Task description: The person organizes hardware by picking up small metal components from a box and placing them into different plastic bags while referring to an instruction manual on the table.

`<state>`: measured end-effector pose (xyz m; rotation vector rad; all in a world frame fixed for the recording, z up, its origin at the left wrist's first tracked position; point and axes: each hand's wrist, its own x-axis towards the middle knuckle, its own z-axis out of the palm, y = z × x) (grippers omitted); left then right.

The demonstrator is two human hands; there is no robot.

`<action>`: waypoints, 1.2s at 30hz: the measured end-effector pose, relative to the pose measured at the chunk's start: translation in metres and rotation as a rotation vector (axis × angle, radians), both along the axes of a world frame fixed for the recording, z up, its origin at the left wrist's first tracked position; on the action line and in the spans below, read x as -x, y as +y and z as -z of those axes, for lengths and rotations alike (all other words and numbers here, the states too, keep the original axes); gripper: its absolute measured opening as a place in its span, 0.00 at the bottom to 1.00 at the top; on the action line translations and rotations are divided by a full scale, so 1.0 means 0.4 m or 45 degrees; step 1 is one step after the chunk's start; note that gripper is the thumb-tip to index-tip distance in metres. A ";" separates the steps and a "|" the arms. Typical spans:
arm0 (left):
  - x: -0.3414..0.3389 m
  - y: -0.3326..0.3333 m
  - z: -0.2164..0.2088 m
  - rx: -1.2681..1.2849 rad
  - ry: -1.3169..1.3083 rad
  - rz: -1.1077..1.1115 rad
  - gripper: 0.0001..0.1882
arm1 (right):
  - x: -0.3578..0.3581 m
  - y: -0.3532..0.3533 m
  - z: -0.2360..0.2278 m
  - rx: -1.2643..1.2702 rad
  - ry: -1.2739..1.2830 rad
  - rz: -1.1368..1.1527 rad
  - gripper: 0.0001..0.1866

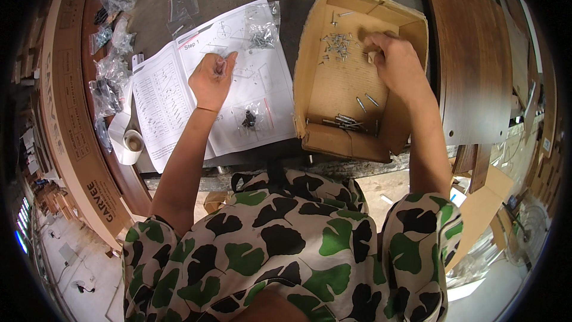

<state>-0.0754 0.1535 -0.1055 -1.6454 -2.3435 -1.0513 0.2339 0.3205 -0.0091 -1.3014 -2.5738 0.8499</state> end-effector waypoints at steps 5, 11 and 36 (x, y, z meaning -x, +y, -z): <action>0.000 0.000 -0.002 0.007 -0.022 -0.003 0.17 | 0.023 0.071 0.045 0.432 0.069 -0.067 0.16; -0.004 0.000 -0.005 0.033 -0.035 -0.027 0.18 | 0.023 0.093 0.073 0.391 -0.017 -0.162 0.10; 0.000 -0.002 0.004 0.005 -0.002 -0.012 0.17 | 0.072 0.004 0.049 0.175 -0.031 -0.301 0.17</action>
